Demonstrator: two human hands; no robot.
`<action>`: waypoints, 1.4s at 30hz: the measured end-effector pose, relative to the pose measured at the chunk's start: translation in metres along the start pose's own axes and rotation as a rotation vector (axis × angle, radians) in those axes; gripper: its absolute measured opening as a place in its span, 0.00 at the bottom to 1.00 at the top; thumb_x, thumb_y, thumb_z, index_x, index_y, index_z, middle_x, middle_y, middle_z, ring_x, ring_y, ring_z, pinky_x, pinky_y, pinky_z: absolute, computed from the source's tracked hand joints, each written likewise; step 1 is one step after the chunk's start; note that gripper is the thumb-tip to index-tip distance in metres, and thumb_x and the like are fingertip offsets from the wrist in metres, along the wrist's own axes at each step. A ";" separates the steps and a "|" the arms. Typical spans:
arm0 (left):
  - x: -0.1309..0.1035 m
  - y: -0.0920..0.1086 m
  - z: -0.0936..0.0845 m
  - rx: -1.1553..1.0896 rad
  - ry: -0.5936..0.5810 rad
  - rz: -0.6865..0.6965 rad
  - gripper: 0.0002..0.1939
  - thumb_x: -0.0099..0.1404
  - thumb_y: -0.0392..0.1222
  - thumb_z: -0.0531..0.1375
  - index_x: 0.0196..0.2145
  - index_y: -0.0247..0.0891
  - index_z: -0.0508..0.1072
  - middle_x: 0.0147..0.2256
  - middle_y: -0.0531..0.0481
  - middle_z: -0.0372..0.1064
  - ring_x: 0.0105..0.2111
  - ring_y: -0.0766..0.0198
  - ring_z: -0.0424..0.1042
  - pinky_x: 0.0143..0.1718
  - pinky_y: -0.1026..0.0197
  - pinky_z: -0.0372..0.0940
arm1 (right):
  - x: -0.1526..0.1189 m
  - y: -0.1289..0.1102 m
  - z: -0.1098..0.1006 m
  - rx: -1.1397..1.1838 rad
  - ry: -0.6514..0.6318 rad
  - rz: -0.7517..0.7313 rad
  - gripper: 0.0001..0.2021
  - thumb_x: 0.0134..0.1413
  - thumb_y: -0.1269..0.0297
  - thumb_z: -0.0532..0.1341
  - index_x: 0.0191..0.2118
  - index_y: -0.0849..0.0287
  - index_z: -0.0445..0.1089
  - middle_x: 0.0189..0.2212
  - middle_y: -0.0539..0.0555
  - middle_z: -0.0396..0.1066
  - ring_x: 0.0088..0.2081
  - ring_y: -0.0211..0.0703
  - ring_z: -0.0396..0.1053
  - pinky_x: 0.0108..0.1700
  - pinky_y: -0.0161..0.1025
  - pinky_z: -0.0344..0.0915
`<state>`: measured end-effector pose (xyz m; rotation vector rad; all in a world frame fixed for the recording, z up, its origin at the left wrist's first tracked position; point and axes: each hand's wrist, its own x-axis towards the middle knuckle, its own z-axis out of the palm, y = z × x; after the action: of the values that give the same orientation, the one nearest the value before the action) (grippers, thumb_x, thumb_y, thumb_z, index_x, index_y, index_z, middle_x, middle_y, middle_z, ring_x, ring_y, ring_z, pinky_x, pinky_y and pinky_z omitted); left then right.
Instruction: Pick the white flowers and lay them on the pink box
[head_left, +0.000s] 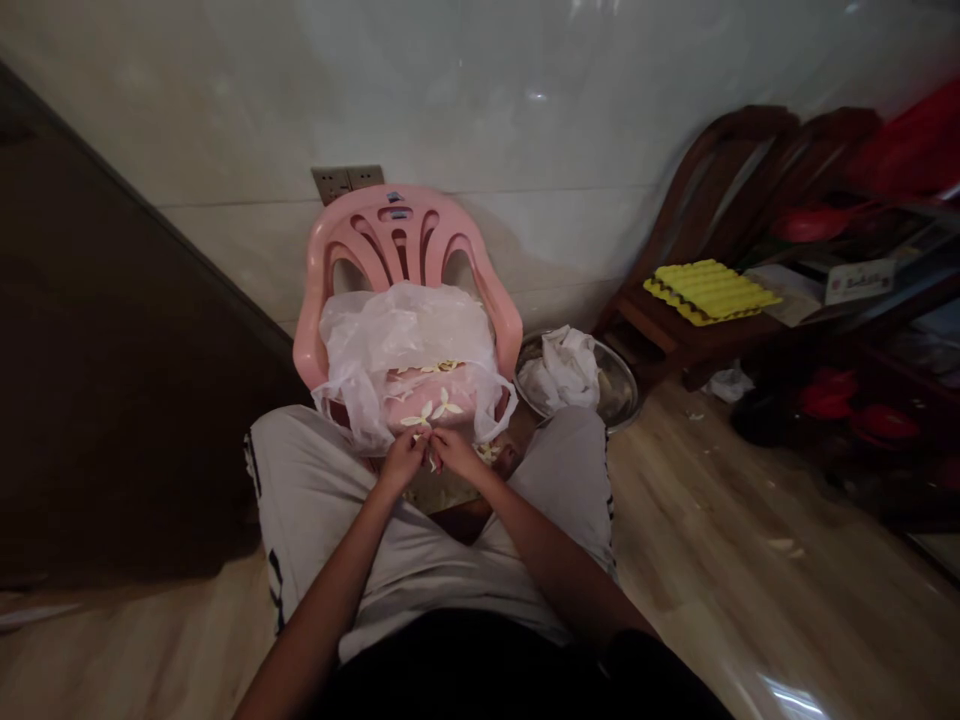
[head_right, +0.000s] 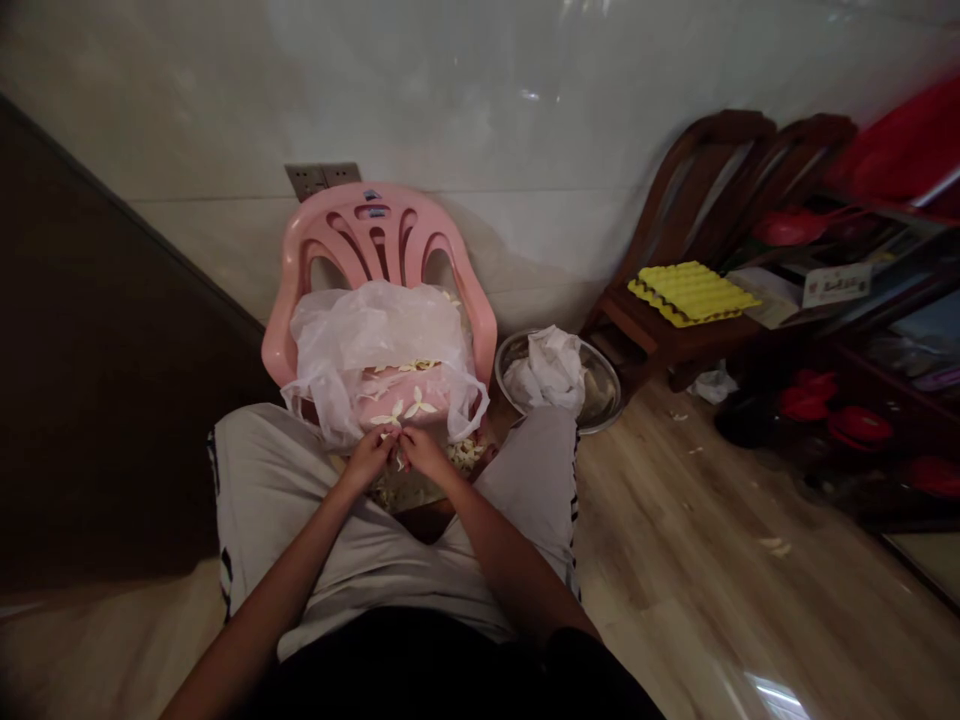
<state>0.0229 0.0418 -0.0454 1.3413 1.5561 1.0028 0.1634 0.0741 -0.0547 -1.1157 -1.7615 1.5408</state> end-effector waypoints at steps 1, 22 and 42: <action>0.000 0.000 0.000 0.009 0.001 -0.001 0.19 0.63 0.56 0.55 0.38 0.39 0.73 0.18 0.59 0.62 0.19 0.65 0.62 0.24 0.65 0.55 | 0.000 0.001 0.000 -0.009 0.005 -0.004 0.13 0.65 0.62 0.51 0.28 0.57 0.63 0.14 0.42 0.61 0.15 0.34 0.62 0.20 0.29 0.57; -0.003 0.008 -0.003 -0.014 0.080 0.006 0.19 0.63 0.55 0.53 0.41 0.37 0.71 0.18 0.59 0.61 0.19 0.64 0.63 0.24 0.63 0.56 | 0.001 -0.004 0.001 -0.028 0.012 -0.023 0.17 0.65 0.57 0.52 0.26 0.58 0.64 0.18 0.45 0.63 0.18 0.34 0.63 0.21 0.30 0.59; -0.008 0.005 -0.012 0.211 0.151 0.031 0.19 0.64 0.50 0.51 0.43 0.37 0.74 0.33 0.44 0.78 0.35 0.51 0.77 0.39 0.53 0.68 | -0.004 -0.004 0.006 -0.025 -0.154 0.040 0.07 0.60 0.66 0.56 0.29 0.56 0.60 0.19 0.42 0.59 0.17 0.32 0.60 0.19 0.29 0.58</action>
<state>0.0144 0.0335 -0.0361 1.4652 1.8006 1.0004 0.1594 0.0679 -0.0519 -1.0753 -1.8740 1.6720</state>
